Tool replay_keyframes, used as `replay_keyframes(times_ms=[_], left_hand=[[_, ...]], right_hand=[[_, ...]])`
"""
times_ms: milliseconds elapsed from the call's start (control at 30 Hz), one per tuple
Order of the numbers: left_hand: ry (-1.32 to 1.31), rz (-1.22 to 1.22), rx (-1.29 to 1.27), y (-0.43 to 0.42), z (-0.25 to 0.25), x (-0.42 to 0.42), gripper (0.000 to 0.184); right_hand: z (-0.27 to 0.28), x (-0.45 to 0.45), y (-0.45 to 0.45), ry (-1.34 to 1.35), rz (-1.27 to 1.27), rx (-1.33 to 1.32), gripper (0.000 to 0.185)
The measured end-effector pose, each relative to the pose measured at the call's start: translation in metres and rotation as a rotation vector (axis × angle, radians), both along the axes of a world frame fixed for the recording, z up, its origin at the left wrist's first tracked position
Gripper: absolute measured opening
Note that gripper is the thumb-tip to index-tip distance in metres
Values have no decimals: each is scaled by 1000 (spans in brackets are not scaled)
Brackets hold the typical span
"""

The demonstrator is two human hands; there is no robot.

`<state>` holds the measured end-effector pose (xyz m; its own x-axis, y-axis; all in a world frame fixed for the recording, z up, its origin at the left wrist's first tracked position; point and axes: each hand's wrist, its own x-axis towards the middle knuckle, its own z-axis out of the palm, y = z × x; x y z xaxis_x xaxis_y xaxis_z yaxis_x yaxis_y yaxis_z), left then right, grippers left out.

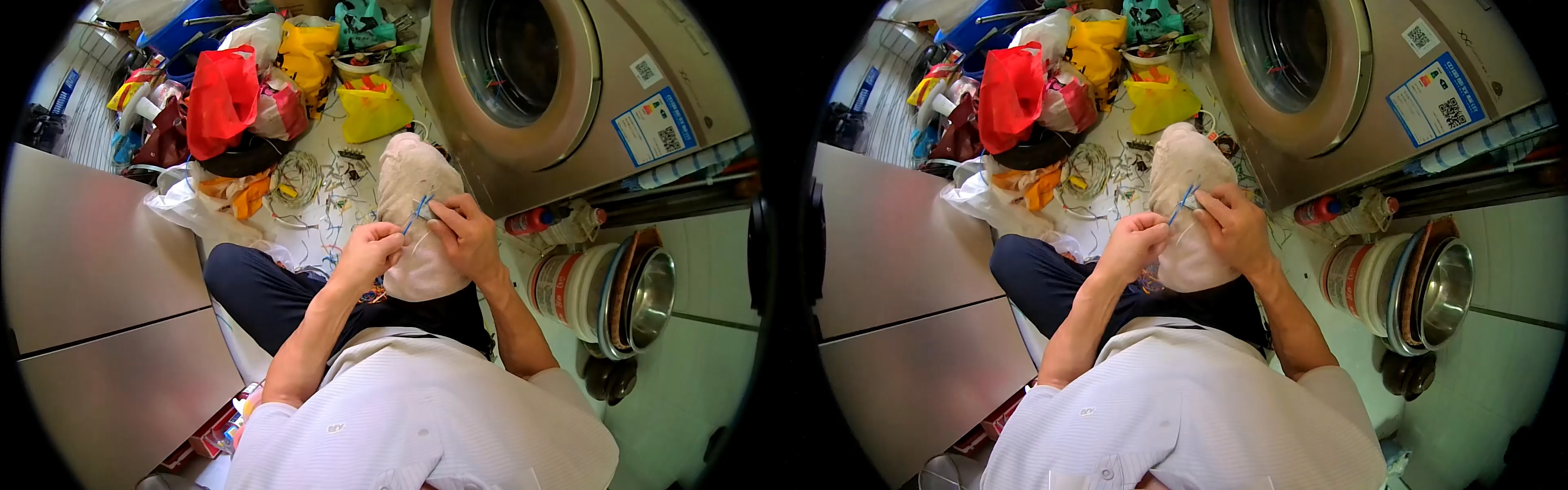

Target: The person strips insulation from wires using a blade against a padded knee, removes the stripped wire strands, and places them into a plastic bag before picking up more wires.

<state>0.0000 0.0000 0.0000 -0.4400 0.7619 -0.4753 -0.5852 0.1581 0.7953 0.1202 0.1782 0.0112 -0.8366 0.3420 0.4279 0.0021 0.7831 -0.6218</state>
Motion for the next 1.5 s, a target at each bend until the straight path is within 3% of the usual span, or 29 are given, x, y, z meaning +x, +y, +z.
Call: replay_keyframes(times_ms=[133, 433, 533, 567, 633, 733, 833, 1133, 1267, 1400, 1500], left_hand=[[108, 33, -62, -13, 10, 6, 11], [39, 63, -80, -39, 23, 28, 12], [-42, 171, 16, -33, 26, 23, 12], [-58, 158, 50, -32, 25, 22, 12], [-72, 135, 82, -28, 27, 23, 12], [-63, 106, 68, -23, 31, 28, 13], [-6, 55, 78, -23, 32, 33, 17], [12, 41, 10, -28, 32, 40, 15], [-5, 209, 104, -22, 30, 45, 17], [37, 259, 136, -17, 31, 42, 17], [43, 207, 91, -14, 35, 40, 16]], right_hand=[[-4, -2, -5, 27, -5, -16, 31], [-2, 4, -1, 40, -140, -151, 28], [6, 6, 1, 23, -190, -539, 29], [11, 9, 0, 25, -190, -535, 29], [30, 14, -6, -222, -208, -984, 26], [32, 5, -21, -155, -122, -1220, 16], [31, -5, -28, -164, -100, -1245, 8], [25, -6, -32, -161, 6, -1121, 12], [20, -7, -38, -138, 2, -1038, 11], [25, -8, -51, -104, 13, -1041, 10], [31, -14, -48, -96, -63, -1201, 8]])
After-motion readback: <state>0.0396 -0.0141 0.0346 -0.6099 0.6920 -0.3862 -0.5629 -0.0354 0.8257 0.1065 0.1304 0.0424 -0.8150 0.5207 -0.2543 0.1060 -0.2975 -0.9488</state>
